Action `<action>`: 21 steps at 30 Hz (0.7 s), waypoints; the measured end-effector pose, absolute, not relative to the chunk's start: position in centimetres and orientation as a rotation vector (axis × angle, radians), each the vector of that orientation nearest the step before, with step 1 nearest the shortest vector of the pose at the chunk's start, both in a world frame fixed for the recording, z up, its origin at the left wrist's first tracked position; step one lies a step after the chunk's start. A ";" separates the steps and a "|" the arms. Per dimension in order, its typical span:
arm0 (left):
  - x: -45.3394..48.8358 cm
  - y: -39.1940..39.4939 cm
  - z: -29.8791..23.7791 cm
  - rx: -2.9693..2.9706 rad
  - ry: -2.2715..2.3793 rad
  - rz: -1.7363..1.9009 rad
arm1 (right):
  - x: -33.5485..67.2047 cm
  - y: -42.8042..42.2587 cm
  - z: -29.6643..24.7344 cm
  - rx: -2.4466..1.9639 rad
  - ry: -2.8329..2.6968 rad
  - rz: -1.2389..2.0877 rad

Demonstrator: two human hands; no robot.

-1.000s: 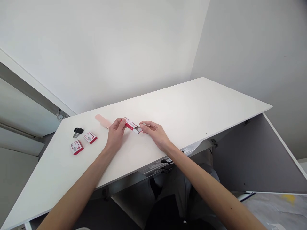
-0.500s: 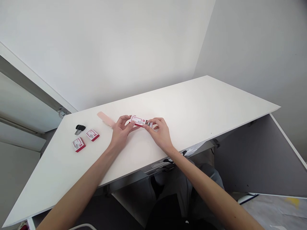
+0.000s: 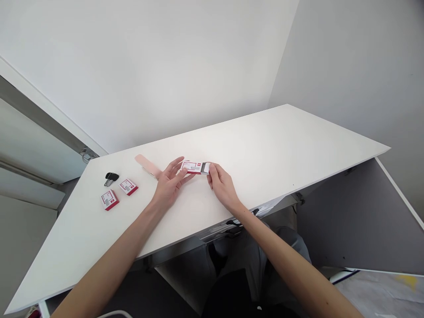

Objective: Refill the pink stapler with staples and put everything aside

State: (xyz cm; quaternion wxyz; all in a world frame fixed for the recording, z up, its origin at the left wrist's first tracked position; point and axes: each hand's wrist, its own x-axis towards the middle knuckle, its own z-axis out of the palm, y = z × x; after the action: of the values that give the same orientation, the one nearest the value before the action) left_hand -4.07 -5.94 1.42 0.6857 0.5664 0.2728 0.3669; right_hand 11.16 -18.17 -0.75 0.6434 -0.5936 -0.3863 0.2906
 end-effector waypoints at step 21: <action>-4.3 -7.8 1.6 1.839 0.677 0.620 | 11.1 -18.5 -0.4 -1.260 -1.132 0.754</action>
State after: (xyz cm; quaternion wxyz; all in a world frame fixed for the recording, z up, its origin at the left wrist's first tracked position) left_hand -4.30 -7.77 1.57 0.5167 0.7661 0.2819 0.2582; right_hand 11.09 -18.46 -0.43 0.6001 -0.5436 -0.4884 0.3254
